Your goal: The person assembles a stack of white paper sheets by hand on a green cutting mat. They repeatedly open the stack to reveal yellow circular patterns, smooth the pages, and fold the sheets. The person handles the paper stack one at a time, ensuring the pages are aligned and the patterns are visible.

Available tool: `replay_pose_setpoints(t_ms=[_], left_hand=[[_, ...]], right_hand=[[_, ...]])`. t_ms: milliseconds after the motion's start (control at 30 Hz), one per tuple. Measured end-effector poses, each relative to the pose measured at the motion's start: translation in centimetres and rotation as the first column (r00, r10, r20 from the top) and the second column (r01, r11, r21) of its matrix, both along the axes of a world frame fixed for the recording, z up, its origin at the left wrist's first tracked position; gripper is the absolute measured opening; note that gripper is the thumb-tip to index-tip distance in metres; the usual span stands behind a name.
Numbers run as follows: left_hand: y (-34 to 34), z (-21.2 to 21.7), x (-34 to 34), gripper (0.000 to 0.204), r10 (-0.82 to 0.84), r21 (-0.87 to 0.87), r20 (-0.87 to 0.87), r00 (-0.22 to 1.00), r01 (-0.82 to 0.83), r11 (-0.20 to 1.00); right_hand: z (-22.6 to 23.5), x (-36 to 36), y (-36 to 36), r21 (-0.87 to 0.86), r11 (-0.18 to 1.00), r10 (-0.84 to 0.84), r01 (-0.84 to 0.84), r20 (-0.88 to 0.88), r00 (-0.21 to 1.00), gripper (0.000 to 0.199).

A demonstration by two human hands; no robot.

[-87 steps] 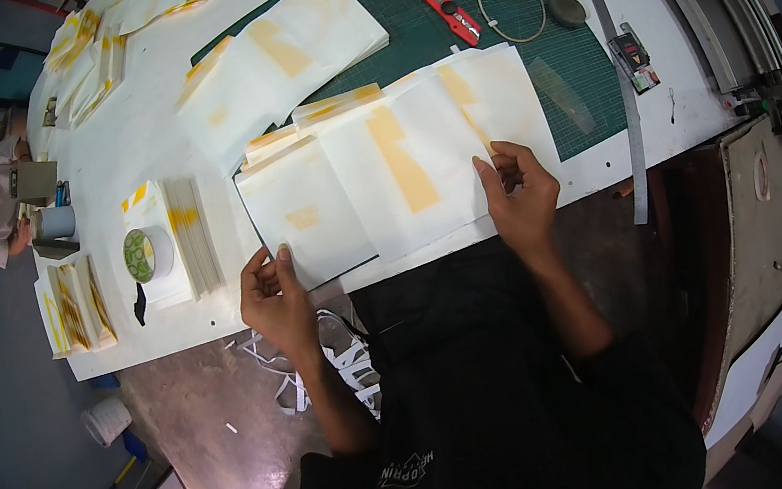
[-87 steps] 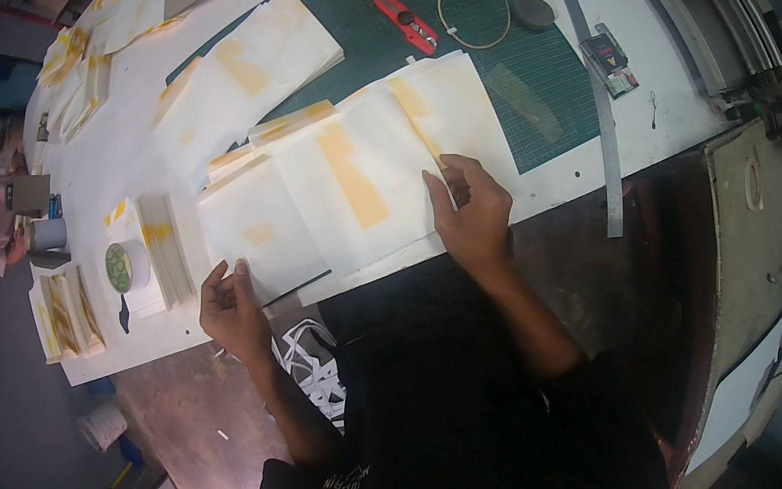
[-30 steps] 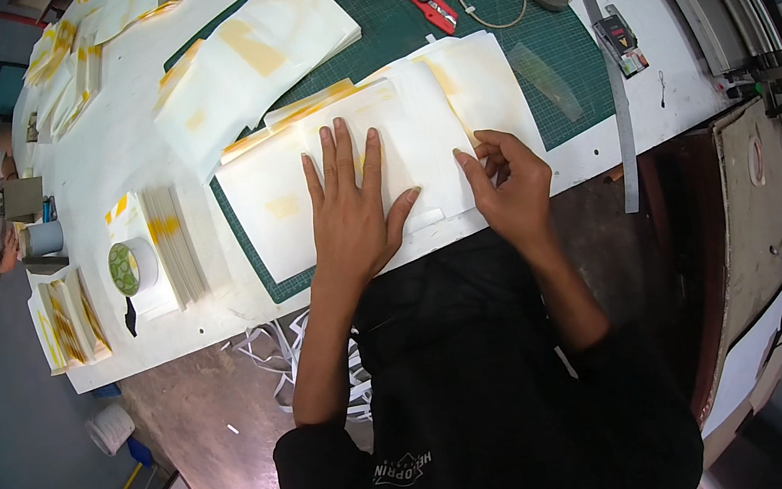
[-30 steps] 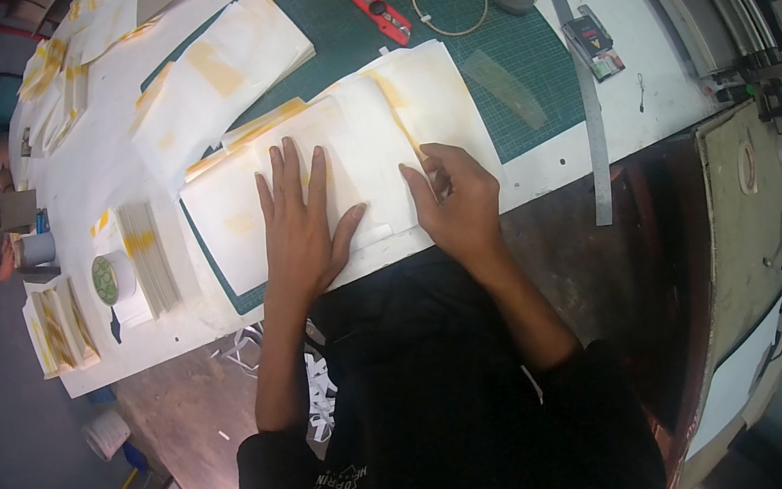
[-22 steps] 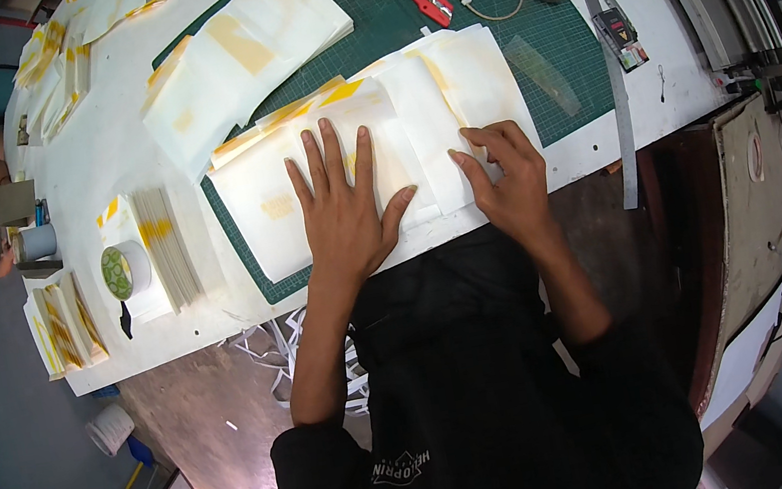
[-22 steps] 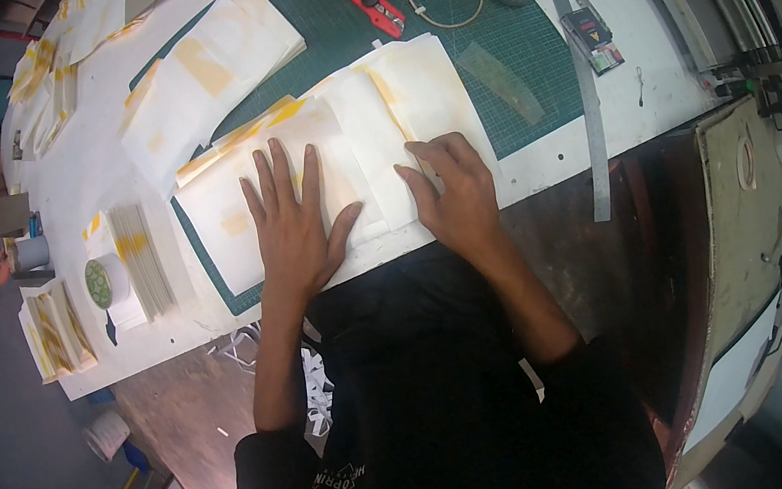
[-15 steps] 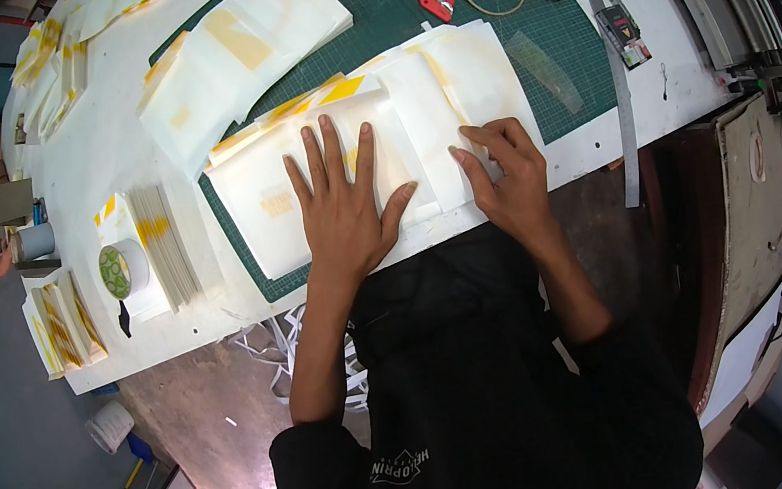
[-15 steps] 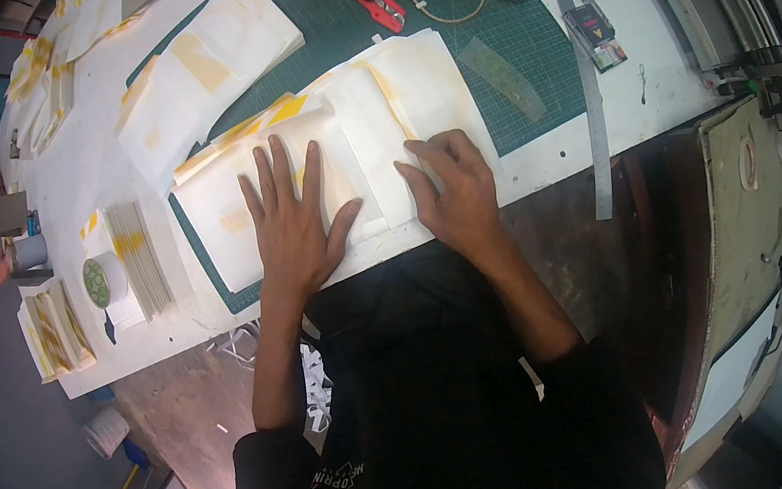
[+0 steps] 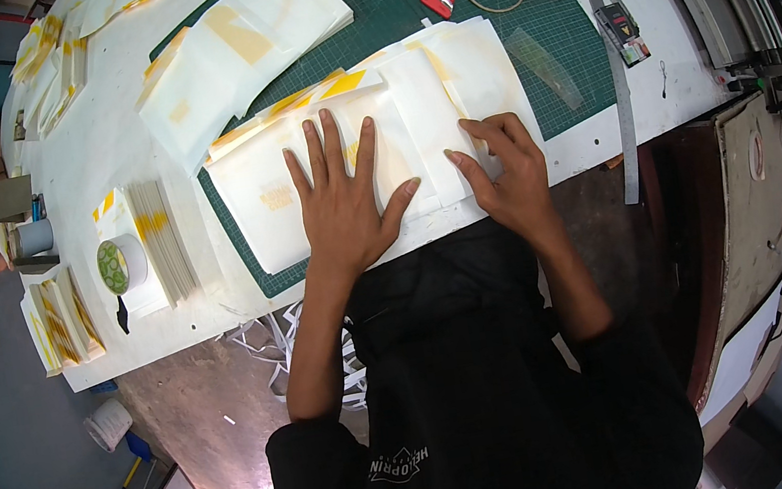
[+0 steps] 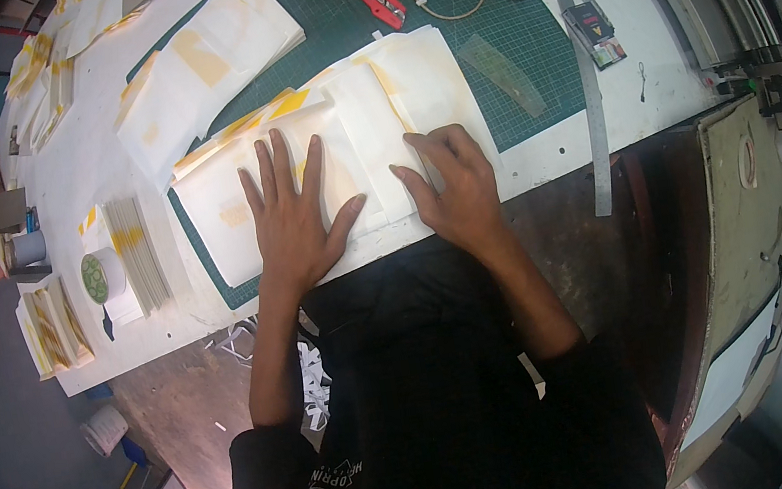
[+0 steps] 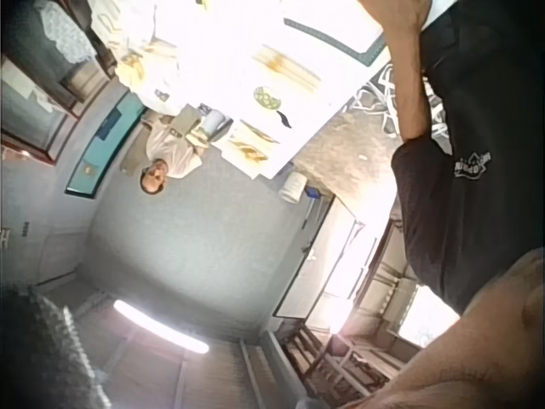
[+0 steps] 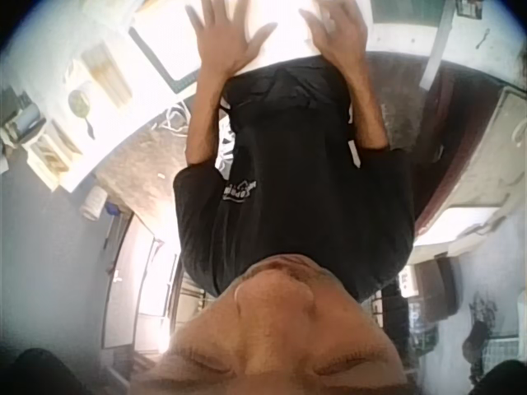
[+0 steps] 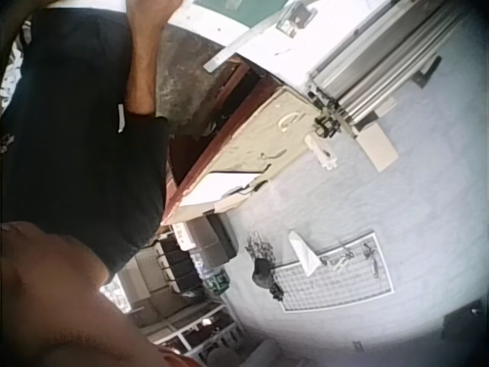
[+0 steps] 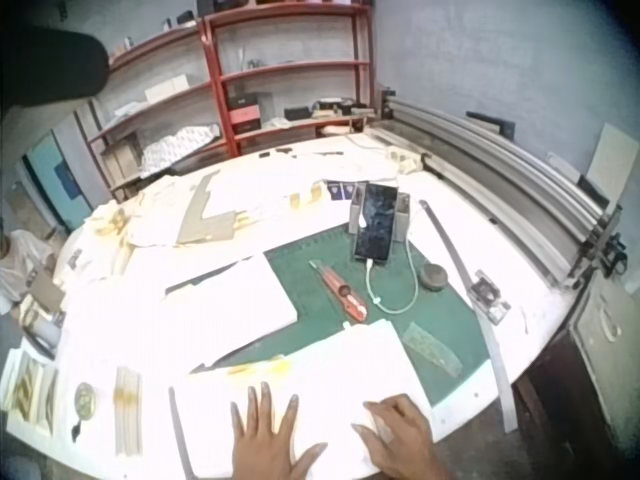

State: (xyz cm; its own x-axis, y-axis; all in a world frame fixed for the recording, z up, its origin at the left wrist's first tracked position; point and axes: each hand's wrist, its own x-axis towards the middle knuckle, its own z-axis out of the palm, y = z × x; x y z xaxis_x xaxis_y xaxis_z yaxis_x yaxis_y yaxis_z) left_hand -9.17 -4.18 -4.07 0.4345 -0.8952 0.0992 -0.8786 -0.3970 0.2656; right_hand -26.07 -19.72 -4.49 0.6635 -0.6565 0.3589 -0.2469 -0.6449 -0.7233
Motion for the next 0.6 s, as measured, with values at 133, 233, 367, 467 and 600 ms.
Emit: replay_pose_setpoints(t_ms=[133, 233, 367, 467, 600], left_hand=[[0.7, 1.2, 1.9, 0.06, -0.052, -0.135, -0.31, 0.949, 0.01, 0.991], [1.9, 1.5, 4.3, 0.052, -0.121, -0.187, -0.364, 0.923, 0.055, 0.981], [3.1, 2.1, 5.5, 0.061, -0.17, -0.1, -0.211, 0.962, 0.152, 0.983], [3.5, 2.5, 6.0, 0.072, -0.214, -0.051, -0.19, 0.958, 0.208, 0.977], [3.4, 3.0, 6.6, 0.084, -0.256, 0.012, -0.214, 0.943, 0.264, 0.964]], right_hand=[[0.9, 0.1, -0.1, 0.094, 0.995, -0.026, 0.035, -0.092, 0.995, 0.037], [1.0, 0.0, -0.4, 0.073, 0.997, -0.007, 0.015, -0.105, 0.994, 0.039], [1.0, 0.0, -0.5, 0.105, 0.994, 0.002, 0.009, -0.107, 0.994, 0.039], [1.4, -0.1, -1.1, 0.117, 0.992, 0.066, -0.046, -0.173, 0.983, 0.033], [2.3, -0.5, -2.6, 0.225, 0.966, 0.185, -0.126, -0.263, 0.947, 0.031]])
